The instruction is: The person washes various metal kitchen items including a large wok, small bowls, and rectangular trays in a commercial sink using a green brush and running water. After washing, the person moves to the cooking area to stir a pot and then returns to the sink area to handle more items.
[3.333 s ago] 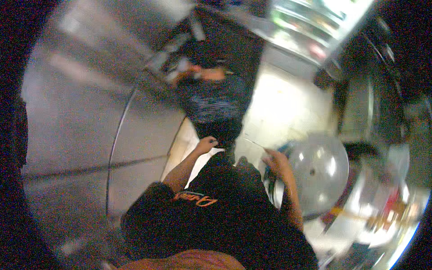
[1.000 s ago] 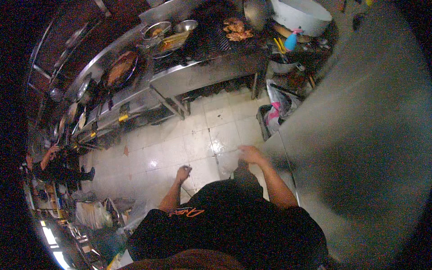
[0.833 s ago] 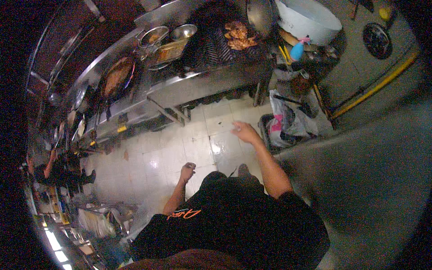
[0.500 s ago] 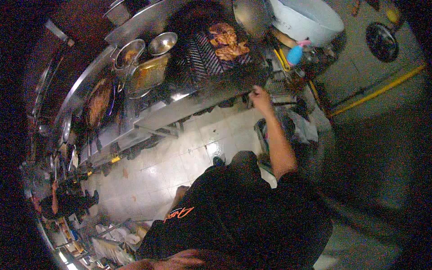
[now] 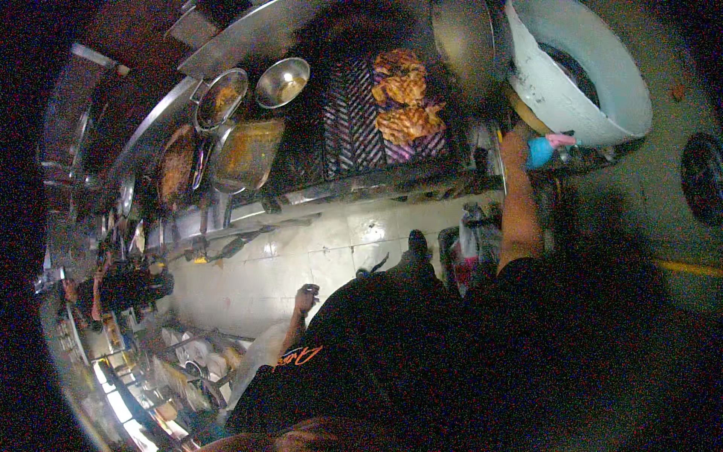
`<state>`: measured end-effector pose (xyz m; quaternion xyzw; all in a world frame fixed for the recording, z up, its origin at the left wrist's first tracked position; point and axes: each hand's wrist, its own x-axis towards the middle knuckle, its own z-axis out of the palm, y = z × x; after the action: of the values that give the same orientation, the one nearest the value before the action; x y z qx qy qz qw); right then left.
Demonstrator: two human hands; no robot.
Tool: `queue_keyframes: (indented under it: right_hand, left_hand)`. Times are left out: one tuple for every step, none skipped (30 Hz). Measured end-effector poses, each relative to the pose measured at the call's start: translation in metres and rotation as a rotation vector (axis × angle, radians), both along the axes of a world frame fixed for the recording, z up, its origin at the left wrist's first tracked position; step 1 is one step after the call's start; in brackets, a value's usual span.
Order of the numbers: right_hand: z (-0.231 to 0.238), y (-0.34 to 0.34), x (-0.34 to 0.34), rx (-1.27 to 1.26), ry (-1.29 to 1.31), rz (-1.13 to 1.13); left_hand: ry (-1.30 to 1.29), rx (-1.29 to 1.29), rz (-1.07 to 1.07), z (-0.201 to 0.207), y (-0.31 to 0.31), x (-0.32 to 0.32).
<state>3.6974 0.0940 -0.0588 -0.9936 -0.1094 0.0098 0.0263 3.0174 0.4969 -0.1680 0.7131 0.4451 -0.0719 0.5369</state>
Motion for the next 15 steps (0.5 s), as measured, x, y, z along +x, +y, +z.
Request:
queue_keyframes:
  right_hand:
    - [-0.011,-0.004,0.009,-0.024,-0.043,0.003]
    - [-0.022,-0.009,0.016,-0.038,-0.103,0.026]
    - [-0.027,-0.004,0.013,-0.036,-0.147,0.063]
    - [-0.028,-0.003,0.014,-0.036,-0.203,0.088]
    - [-0.025,-0.004,0.019,-0.078,-0.142,0.121]
    - [-0.022,-0.005,0.023,-0.12,-0.08,0.153]
    - [-0.019,-0.006,0.027,-0.164,-0.021,0.185]
    - [-0.02,-0.012,0.034,-0.147,-0.065,0.168]
    - [-0.037,-0.017,0.039,-0.115,-0.086,0.154]
    - [-0.04,-0.016,0.042,-0.084,-0.117,0.144]
    - [-0.042,-0.018,0.042,-0.04,-0.226,0.088]
    - [-0.034,-0.011,0.038,0.009,-0.337,0.039]
    - [-0.023,-0.005,0.032,0.057,-0.444,-0.012]
    - [-0.006,0.001,0.022,0.106,-0.4,-0.004]
    - [0.015,0.004,0.011,0.152,-0.357,-0.002]
  left_hand:
    - [0.102,-0.023,0.033,0.01,-0.018,0.01]
    - [0.093,-0.052,0.037,0.002,-0.025,0.01]
    - [0.01,0.04,-0.093,-0.007,-0.027,-0.013]
    - [-0.083,0.129,-0.236,-0.013,-0.024,-0.028]
    - [0.035,0.063,-0.085,-0.012,-0.025,-0.025]
    - [0.153,-0.004,0.064,-0.008,-0.026,-0.022]
    - [0.267,-0.075,0.213,-0.003,-0.028,-0.018]
    - [0.332,-0.065,0.185,0.007,-0.028,-0.003]
    - [0.308,-0.116,0.228,0.007,-0.018,-0.009]
    - [0.275,-0.17,0.275,0.008,-0.01,-0.009]
    - [0.232,-0.156,0.275,0.01,-0.005,-0.009]
    - [0.286,-0.104,0.266,0.011,-0.003,-0.001]
    - [0.248,-0.09,0.277,0.009,-0.001,0.004]
    - [0.219,-0.078,0.288,0.01,0.0,0.004]
    - [0.206,-0.062,0.272,0.011,0.001,0.007]
